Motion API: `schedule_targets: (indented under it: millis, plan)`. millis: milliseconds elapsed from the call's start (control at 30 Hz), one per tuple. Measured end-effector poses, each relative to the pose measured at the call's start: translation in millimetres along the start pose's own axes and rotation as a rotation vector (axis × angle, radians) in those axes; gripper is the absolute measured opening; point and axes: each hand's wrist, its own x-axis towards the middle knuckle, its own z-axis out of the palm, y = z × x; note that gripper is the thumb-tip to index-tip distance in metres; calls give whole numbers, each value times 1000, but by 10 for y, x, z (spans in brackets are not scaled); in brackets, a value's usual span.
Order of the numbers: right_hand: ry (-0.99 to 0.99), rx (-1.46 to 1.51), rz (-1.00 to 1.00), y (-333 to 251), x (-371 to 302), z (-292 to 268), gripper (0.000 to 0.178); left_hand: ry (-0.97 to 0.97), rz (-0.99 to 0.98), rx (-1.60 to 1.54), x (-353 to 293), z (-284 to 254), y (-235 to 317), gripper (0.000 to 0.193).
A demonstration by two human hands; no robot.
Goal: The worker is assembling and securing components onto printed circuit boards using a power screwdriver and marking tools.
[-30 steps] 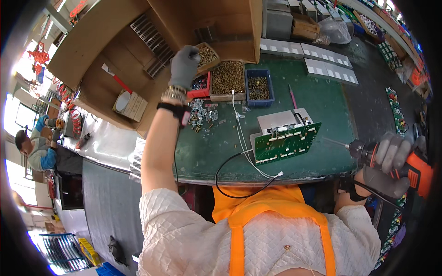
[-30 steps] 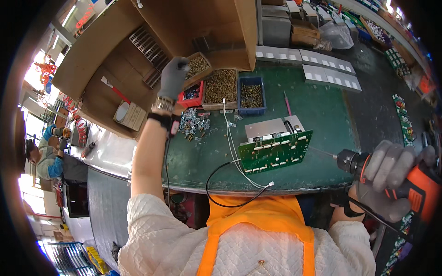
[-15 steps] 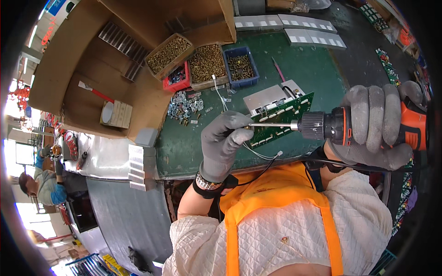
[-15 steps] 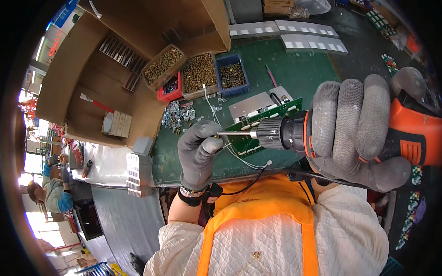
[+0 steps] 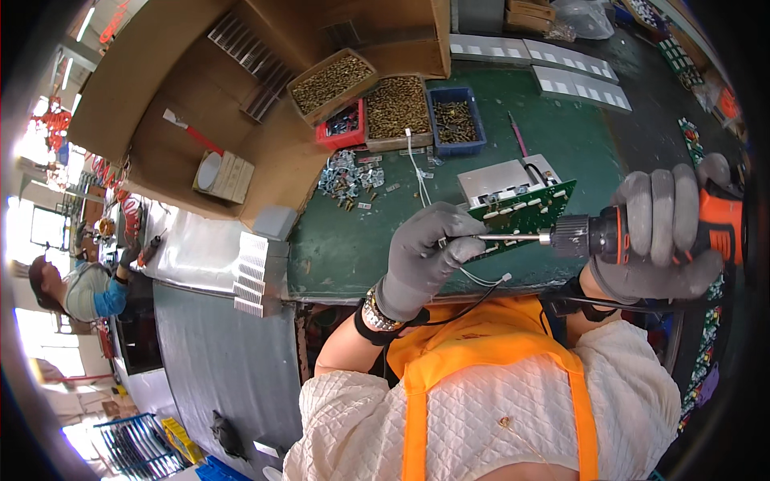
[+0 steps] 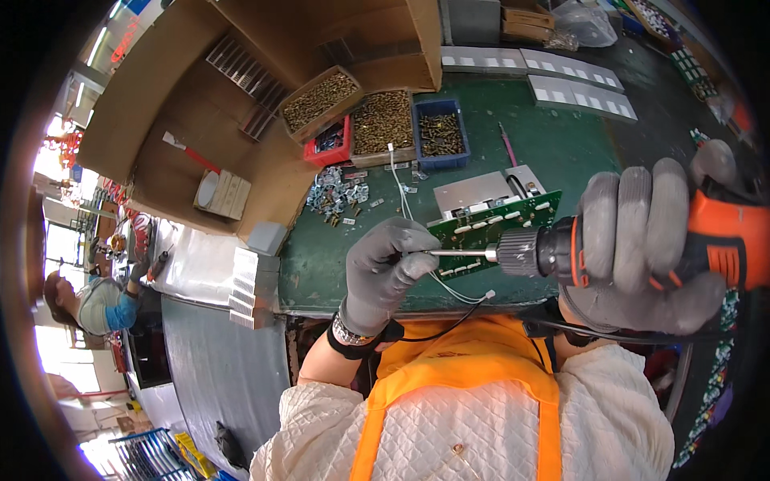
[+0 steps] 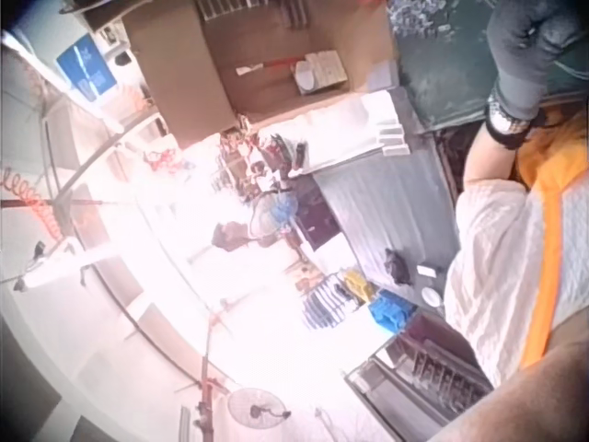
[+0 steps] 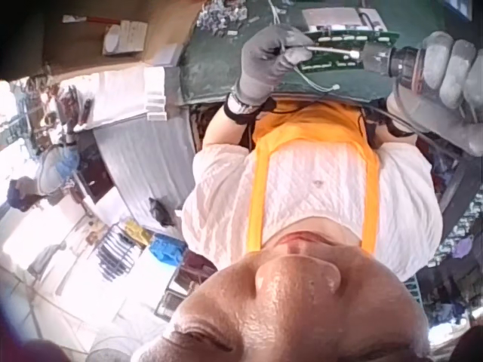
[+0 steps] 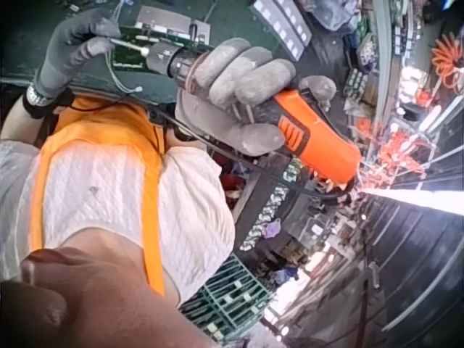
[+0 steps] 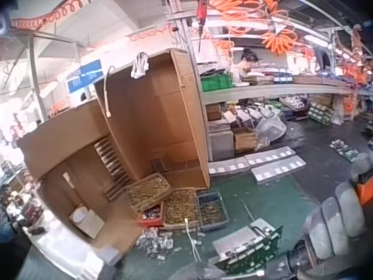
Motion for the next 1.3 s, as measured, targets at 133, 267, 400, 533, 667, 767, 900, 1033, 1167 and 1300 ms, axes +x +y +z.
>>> schedule_targets:
  millis: [133,267,400,533,667,767,900,1033,1167,1300]
  plan:
    - [191,61,27,-58,-57,-215,59,-46,-148,-200,148,-184,79,28]
    - [277,-1,-48,-144,-48,-291,61,199,-124,158,911,-1093,-314,31]
    - [245,-24,-59,-119,-62,-273,59,-59,-350,1342,1463,-1909,-872,26]
    - [180,-133,-51,-137,-74,-309,65,-305,-482,1576,1758,-1882,-1147,26]
    - [149,-131,-41,-125,-76,-363,64,-211,-588,1742,1805,-1701,-1209,23]
    - [142,-143,-26,-162,-96,-366,64,-151,-516,1746,1748,-1729,-1314,24]
    - [175,-98,-16,-203,-116,-332,56,-108,-521,1665,1634,-1716,-1090,20]
    - [204,-77,-64,-266,-78,-295,58,168,-218,768,1275,-1515,-725,22]
    - [15,27,-102,-175,38,-404,60,247,-284,59,683,-660,-119,27]
    - [-49,-25,-86,1,74,-302,62,281,-245,-192,215,-173,14,29]
